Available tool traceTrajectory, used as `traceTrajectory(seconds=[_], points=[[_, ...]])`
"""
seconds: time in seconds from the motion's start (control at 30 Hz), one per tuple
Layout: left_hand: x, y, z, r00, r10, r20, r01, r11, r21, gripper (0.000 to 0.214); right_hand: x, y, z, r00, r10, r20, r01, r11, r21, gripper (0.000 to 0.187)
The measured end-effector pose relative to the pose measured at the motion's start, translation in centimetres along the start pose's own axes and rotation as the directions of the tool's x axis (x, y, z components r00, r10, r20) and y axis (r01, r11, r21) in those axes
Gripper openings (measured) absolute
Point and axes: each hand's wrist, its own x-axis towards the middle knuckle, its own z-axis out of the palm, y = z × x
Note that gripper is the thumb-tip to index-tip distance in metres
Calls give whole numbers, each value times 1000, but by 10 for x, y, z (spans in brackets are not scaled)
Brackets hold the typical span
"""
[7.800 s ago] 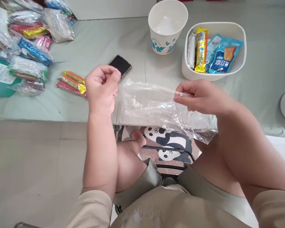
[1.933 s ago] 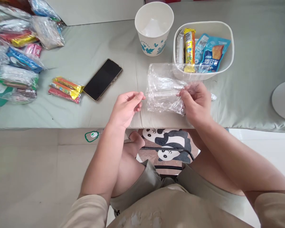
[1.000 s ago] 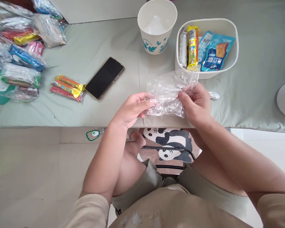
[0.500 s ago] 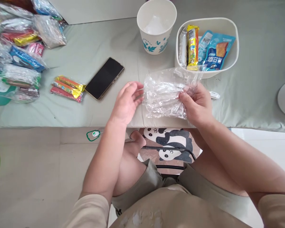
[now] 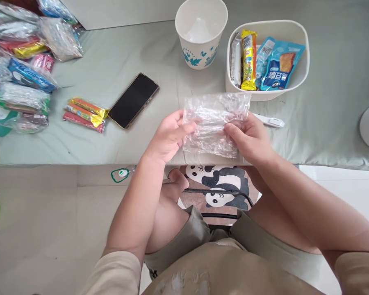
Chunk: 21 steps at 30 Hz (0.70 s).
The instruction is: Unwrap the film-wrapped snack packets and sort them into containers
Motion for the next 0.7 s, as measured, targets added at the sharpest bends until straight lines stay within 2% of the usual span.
traceTrajectory(seconds=[0.07,0.17,0.2,0.33,0.4,0.5,0.57,0.63,0.7], points=[[-2,1,1,998,-55,33,53,996,78,32,-1,-4,-1,1000,0,-10,-1,999,-45,11],[-4,1,-1,998,17,-57,-8,989,150,19,-1,-8,-4,996,48,75,-43,997,-58,8],[-5,2,-3,998,28,-57,-18,986,164,19,-2,-8,-5,993,59,104,-54,997,-52,9],[-7,3,-12,993,-15,115,-6,984,178,35,-2,-3,-7,995,36,93,-37,999,11,13],[-7,4,-13,986,27,164,-52,988,148,35,-1,0,-7,998,23,63,-28,997,78,18],[-6,6,-13,978,154,141,-169,981,99,28,0,-1,-5,1000,5,6,-6,983,185,24],[-5,7,-11,973,195,125,-206,975,78,28,0,-5,-5,1000,-6,9,4,972,235,31],[-5,8,-10,981,170,98,-178,981,75,29,0,-9,-7,999,-13,37,4,970,242,35],[-5,7,-10,990,118,71,-124,988,90,29,-1,-10,-10,998,-14,62,5,988,154,35]])
